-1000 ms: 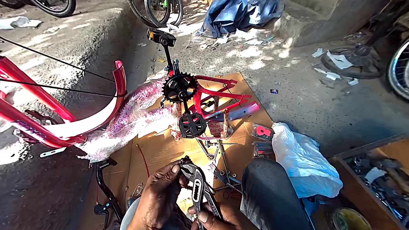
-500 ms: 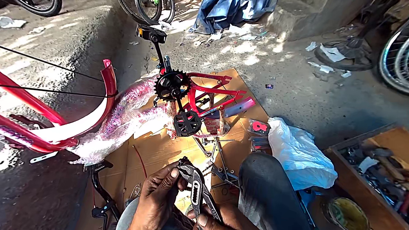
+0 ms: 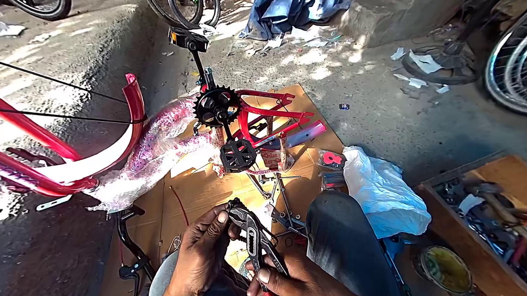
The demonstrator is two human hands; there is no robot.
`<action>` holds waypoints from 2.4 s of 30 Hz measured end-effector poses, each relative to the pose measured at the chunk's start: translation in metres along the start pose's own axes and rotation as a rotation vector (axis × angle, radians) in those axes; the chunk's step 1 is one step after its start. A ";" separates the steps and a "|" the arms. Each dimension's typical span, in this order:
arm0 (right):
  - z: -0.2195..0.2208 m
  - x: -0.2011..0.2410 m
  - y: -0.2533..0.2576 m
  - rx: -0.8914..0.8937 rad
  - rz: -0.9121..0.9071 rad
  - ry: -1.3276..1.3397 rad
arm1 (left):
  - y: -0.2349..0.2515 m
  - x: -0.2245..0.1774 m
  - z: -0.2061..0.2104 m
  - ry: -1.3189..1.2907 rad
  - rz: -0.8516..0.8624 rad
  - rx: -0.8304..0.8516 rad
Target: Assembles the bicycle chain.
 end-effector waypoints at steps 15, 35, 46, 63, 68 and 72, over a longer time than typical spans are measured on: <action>0.010 -0.008 -0.001 -0.080 -0.089 0.112 | 0.002 0.002 0.002 0.244 0.055 0.052; 0.041 0.005 0.005 -0.184 -0.046 0.558 | 0.001 0.001 -0.001 0.345 0.098 -0.058; 0.037 0.005 0.009 -0.137 -0.041 0.489 | 0.003 0.000 -0.001 0.237 0.093 -0.083; 0.020 -0.004 0.008 -0.016 0.037 0.239 | 0.002 0.008 -0.006 -0.113 -0.080 -0.110; 0.027 -0.004 0.011 -0.095 -0.027 0.307 | 0.003 0.010 -0.007 -0.106 -0.073 -0.121; 0.034 -0.003 0.015 -0.191 -0.024 0.385 | 0.002 0.011 -0.008 -0.093 -0.066 -0.141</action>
Point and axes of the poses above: each hand's wrist, its own y-axis towards the middle knuckle, its own z-axis out of the palm, x = y × z, the point moved 7 cm from there along y, towards the middle knuckle, and after that the axes turned 2 degrees about -y, right-handed, at the moved point
